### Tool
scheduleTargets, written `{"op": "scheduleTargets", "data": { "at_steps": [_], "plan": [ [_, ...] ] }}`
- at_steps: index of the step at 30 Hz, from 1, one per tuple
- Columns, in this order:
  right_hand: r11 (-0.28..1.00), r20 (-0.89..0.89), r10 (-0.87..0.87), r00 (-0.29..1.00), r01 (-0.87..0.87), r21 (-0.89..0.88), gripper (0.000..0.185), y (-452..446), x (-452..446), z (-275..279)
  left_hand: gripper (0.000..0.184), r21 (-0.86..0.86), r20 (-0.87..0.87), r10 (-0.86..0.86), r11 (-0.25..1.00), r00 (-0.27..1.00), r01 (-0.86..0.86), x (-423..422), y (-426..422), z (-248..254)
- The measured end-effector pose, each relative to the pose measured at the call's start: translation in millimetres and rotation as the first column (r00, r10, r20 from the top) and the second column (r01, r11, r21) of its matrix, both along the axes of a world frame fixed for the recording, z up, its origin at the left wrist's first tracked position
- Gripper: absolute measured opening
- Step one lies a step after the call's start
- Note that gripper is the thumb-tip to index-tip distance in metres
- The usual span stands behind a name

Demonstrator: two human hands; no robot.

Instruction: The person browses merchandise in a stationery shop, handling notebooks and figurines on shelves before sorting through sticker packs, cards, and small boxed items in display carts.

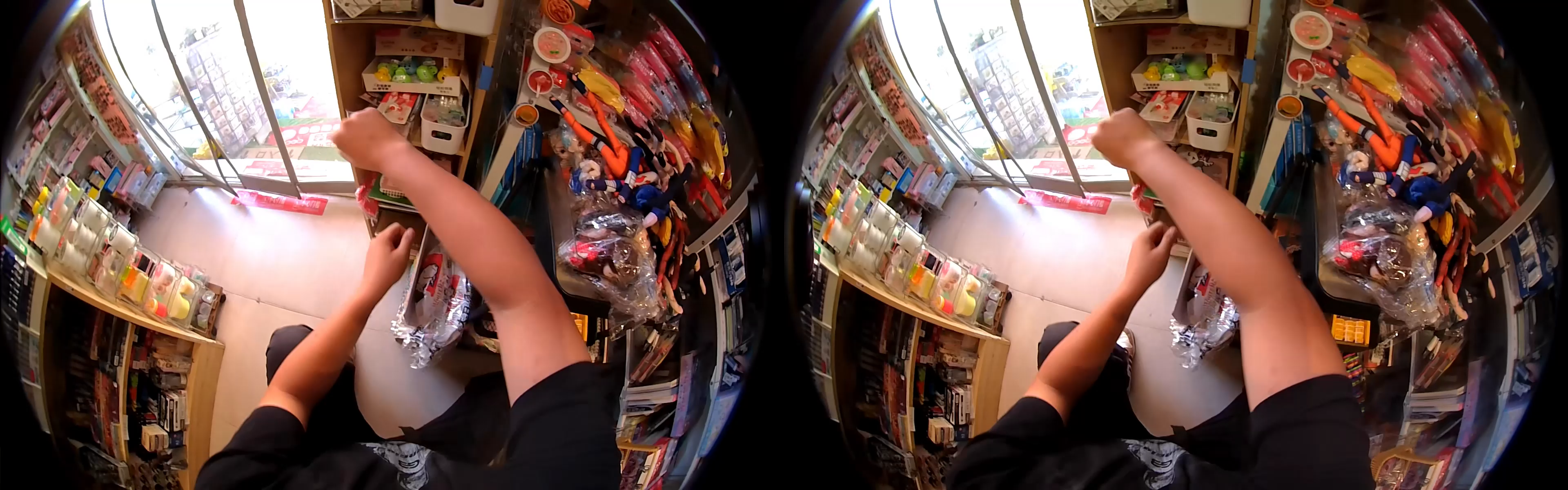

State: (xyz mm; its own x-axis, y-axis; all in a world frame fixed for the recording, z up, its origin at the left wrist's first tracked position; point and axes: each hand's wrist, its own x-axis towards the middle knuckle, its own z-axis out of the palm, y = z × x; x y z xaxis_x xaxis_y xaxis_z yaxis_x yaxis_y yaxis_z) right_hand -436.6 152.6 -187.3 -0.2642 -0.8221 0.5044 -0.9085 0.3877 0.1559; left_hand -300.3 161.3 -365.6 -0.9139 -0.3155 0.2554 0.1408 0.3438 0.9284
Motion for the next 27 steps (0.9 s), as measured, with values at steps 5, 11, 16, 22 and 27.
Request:
{"op": "scheduleTargets", "data": {
  "at_steps": [5, 11, 16, 22, 27],
  "plan": [
    [0.87, 0.009, -0.266, 0.964, 0.244, -0.428, 0.015, 54.2, -4.2, -34.4, 0.035, -0.072, 0.095, -0.07, 0.994, 0.993, 0.077, 27.0, -7.9, 25.5],
    [0.638, 0.044, -0.549, 0.835, 0.452, -0.624, 0.044, 93.6, -19.6, -76.6, 0.035, -0.084, 0.128, -0.088, 0.991, 0.988, 0.099, 29.7, -18.2, 27.9],
    [0.689, -0.037, -0.576, 0.817, 0.46, -0.56, 0.042, 104.6, -47.0, -75.7, 0.036, -0.129, 0.13, -0.089, 0.986, 0.987, 0.106, 26.7, -19.1, 29.7],
    [0.733, 0.158, -0.559, 0.814, 0.574, -0.365, 0.024, 110.1, -53.9, -40.9, 0.037, -0.123, 0.123, -0.08, 0.988, 0.989, 0.095, 22.5, -19.5, 32.6],
    [0.747, 0.395, -0.566, 0.724, 0.653, -0.126, 0.025, 114.6, -66.6, -13.8, 0.037, -0.117, 0.137, -0.083, 0.988, 0.987, 0.099, 21.9, -18.5, 37.6]
  ]
}}
